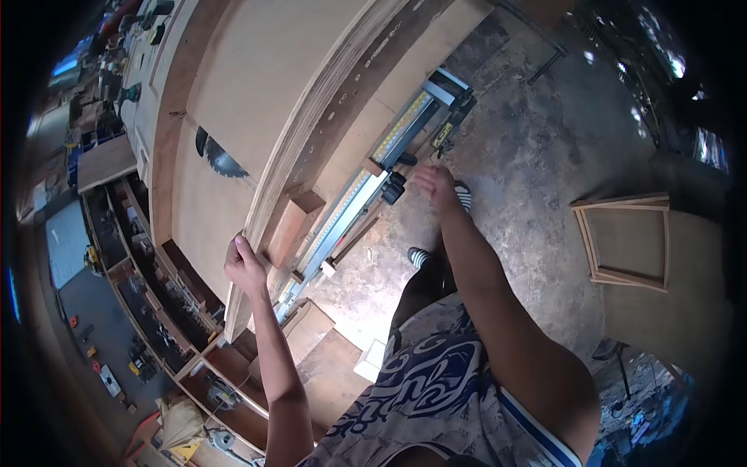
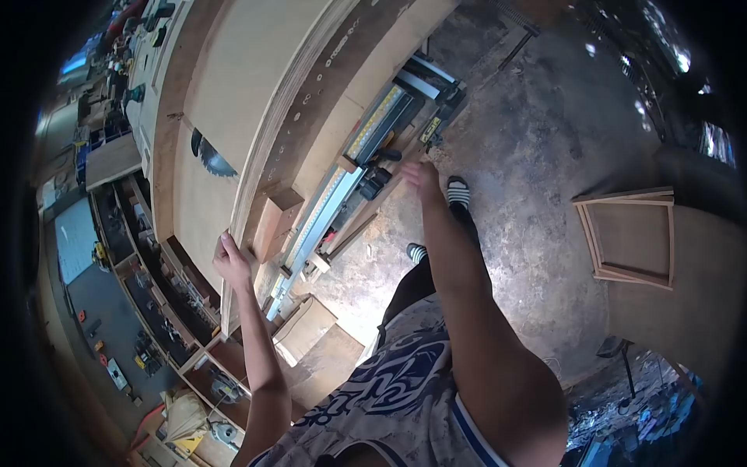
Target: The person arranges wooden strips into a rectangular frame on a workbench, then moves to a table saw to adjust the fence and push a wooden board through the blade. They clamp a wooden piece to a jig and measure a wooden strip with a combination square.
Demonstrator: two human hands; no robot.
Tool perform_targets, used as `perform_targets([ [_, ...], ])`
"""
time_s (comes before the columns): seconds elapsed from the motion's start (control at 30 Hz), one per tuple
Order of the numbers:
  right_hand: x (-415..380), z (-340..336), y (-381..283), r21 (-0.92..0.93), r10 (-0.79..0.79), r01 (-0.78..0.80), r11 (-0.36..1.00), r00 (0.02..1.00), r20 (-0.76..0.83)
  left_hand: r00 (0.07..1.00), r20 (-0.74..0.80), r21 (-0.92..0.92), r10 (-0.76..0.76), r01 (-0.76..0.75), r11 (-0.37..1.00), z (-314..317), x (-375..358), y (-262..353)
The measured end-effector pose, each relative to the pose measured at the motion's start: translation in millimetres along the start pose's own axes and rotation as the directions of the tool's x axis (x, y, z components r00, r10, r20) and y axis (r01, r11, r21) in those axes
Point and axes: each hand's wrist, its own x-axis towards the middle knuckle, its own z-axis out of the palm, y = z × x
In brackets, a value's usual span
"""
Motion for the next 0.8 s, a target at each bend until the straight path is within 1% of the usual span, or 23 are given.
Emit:
perform_targets([
  [0.03, 20.0, -17.1, 6.2, -0.053, -0.014, 0.010, 0.999, 0.996, -0.082, 1.000, -0.018, -0.019, 0.004, -0.004, 1.000, 4.1, 0.7, -1.3],
  [0.07, 34.5, -26.0, 16.2, -0.137, -0.072, 0.059, 0.989, 0.993, -0.090, 1.000, -0.028, -0.021, 0.006, -0.007, 1.000, 1.0, 1.0, -4.7],
  [0.1, 21.7, -25.4, 21.0, -0.234, -0.142, 0.109, 0.966, 0.982, -0.128, 1.000, -0.017, -0.015, 0.003, -0.003, 1.000, -4.8, 0.1, -4.3],
  [0.13, 2.0, -17.3, 22.2, -0.364, -0.254, 0.186, 0.912, 0.956, -0.147, 1.000, -0.007, -0.018, -0.002, 0.002, 1.000, -5.5, -1.4, 0.0],
  [0.17, -18.4, -7.2, 21.4, -0.512, -0.396, 0.299, 0.805, 0.914, -0.088, 1.000, 0.002, -0.029, -0.005, 0.005, 1.000, -1.8, -1.6, 3.6],
  [0.2, -43.6, 6.8, 19.9, -0.630, -0.522, 0.425, 0.651, 0.852, 0.035, 1.000, 0.011, -0.001, 0.007, -0.007, 1.000, -1.8, -0.6, -1.5],
  [0.23, -68.9, 20.7, 21.2, -0.702, -0.623, 0.549, 0.453, 0.758, 0.191, 1.000, 0.021, 0.008, -0.006, 0.006, 1.000, -2.7, -1.4, -1.1],
  [0.27, -89.2, 34.8, 22.8, -0.729, -0.685, 0.654, 0.202, 0.626, 0.373, 0.999, 0.028, 0.017, -0.018, 0.018, 1.000, -3.9, -0.9, 0.7],
  [0.3, -109.8, 49.1, 24.4, -0.699, -0.709, 0.712, -0.064, 0.460, 0.534, 0.999, 0.035, 0.027, -0.030, 0.029, 0.999, -4.4, -0.9, 0.5],
  [0.37, -121.4, 68.2, 28.4, -0.701, -0.714, 0.700, -0.137, 0.421, 0.560, 0.993, 0.116, -0.011, 0.005, -0.004, 1.000, -8.8, -3.6, -8.3],
  [0.4, -118.9, 70.5, 33.2, -0.710, -0.719, 0.700, -0.084, 0.450, 0.529, 0.987, 0.156, -0.029, 0.028, -0.023, 0.999, -12.1, -3.3, -13.6],
  [0.43, -117.2, 73.2, 37.4, -0.716, -0.723, 0.698, -0.032, 0.479, 0.498, 0.973, 0.190, -0.046, 0.132, -0.126, 0.991, -16.8, -3.4, -19.2],
  [0.5, -108.7, 73.1, 44.2, -0.702, -0.694, 0.669, 0.242, 0.625, 0.357, 0.907, 0.251, -0.093, 0.339, -0.326, 0.941, -26.9, -4.9, -31.6],
  [0.53, -110.7, 80.8, 44.0, -0.663, -0.761, 0.698, 0.270, 0.576, 0.297, 0.864, 0.411, -0.170, 0.291, -0.241, 0.956, -40.0, -3.2, -32.3],
  [0.63, -110.6, 99.9, 43.4, -0.667, -0.802, 0.726, 0.166, 0.493, 0.338, 0.724, 0.585, -0.003, 0.366, -0.449, 0.893, -73.5, 7.2, -63.1],
  [0.67, -109.2, 104.0, 47.6, -0.653, -0.859, 0.745, 0.139, 0.419, 0.294, 0.674, 0.656, 0.076, 0.339, -0.506, 0.859, -83.9, 13.5, -85.1],
  [0.77, -94.3, 118.1, 66.1, -0.471, -0.889, 0.810, 0.349, 0.445, 0.108, 0.664, 0.564, -0.085, 0.491, -0.545, 0.834, -73.2, 12.2, -124.3],
  [0.8, -94.9, 127.7, 74.9, -0.553, -0.939, 0.783, 0.285, 0.345, 0.005, 0.678, 0.546, -0.150, 0.492, -0.499, 0.853, -68.4, 10.5, -123.1],
])
